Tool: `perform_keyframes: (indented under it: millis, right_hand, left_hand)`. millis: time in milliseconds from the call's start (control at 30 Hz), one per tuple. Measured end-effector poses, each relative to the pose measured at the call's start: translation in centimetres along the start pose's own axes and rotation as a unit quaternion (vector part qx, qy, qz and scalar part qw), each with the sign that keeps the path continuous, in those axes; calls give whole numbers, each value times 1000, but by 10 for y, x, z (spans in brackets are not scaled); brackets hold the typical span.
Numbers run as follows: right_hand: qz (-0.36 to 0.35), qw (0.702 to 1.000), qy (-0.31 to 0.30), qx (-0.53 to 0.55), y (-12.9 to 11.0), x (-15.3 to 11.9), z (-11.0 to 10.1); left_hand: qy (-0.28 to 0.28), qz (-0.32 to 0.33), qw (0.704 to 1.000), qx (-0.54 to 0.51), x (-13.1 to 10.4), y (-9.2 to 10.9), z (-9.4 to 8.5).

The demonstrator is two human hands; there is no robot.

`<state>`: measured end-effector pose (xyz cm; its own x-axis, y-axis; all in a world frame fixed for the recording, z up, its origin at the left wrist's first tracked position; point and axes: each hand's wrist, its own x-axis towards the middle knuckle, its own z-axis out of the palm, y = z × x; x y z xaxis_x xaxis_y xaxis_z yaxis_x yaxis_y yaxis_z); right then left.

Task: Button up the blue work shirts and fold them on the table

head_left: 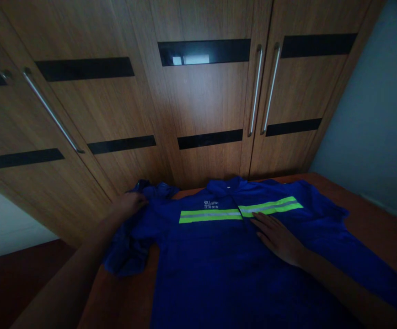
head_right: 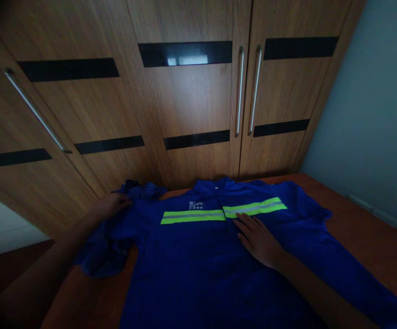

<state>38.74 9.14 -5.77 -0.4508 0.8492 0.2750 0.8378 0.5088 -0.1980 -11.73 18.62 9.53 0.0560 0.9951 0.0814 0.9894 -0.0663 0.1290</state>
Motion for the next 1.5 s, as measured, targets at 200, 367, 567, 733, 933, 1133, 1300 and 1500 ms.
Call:
perform_keyframes:
  millis: [200,367,567,733,933,1133,1300,1500]
  right_hand:
    - [24,1000,2,15,17,48,-11]
    - [52,995,61,-54,42,129,-16]
    - [34,996,2,-78,60,136,1]
    - [69,995,-2,-74,62,107,16]
    - [175,982,-3,-67,71,137,6]
    - [248,964,-15,-92,85,186,0]
    - [248,963,-24,-105,83,192,8]
    - [263,956,3,-127,82,183,12]
  left_hand:
    - [65,1,991,115,-6,50,21]
    - [80,145,978,129,-21,111,42]
    - [45,197,976,76,-40,134,67]
    - [75,204,976,25,-51,128,81]
    - [76,191,979,-5,-58,129,82]
    - [95,190,976,-41,-63,134,90]
    - [101,203,971,-69,-67,132,95]
    - [88,208,970,-94,-67,128,94]
